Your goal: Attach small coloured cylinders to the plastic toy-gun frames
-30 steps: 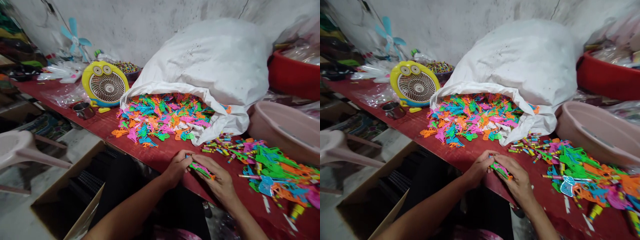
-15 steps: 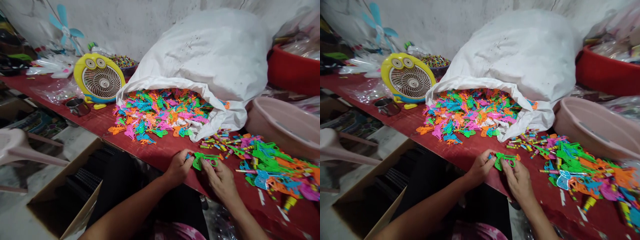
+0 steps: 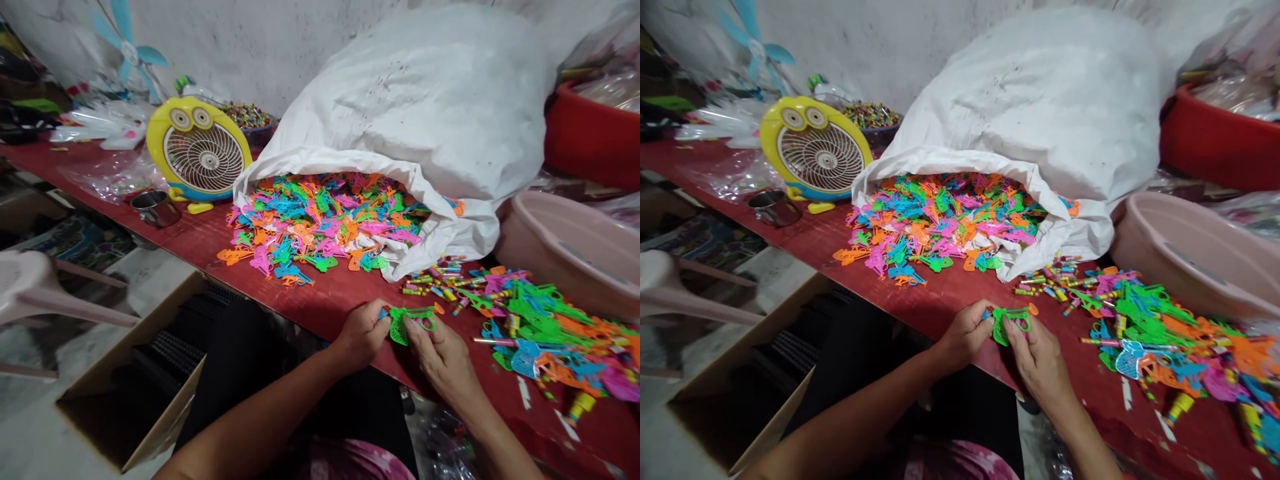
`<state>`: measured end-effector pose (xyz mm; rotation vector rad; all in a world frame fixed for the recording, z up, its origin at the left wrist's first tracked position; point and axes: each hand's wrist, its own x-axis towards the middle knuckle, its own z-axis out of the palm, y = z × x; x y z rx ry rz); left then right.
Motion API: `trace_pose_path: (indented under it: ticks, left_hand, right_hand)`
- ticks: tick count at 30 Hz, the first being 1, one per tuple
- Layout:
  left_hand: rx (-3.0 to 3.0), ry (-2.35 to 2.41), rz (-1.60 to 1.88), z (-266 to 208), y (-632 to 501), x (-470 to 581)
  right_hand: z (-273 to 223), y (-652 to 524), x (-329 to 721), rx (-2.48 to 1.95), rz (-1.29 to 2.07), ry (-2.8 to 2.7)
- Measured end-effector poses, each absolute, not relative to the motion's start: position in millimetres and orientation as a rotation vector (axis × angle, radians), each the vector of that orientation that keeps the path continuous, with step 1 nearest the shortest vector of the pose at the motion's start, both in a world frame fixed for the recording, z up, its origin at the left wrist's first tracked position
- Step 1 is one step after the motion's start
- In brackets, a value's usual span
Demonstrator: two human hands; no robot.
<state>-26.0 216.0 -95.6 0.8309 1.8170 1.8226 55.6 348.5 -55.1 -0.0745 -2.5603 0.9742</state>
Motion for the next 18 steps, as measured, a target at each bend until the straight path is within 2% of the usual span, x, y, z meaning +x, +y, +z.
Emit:
trace_pose_path:
  ticks: [8, 13, 16, 18]
  left_hand:
    - [1.092, 2.171, 1.61, -101, 218, -19]
    - [1.122, 2.331, 1.465, -100, 220, -14]
    - [1.189, 2.312, 1.534, -98, 220, -8]
    - [1.187, 2.259, 1.661, -99, 219, -8]
  right_hand:
    - [-48, 346, 55, -0.017, 0.862, -2.559]
    - [-56, 340, 58, -0.096, 0.983, -2.543]
    - [-57, 357, 66, -0.265, 1.122, -2.536]
    - [-49, 391, 77, -0.403, 1.091, -2.478]
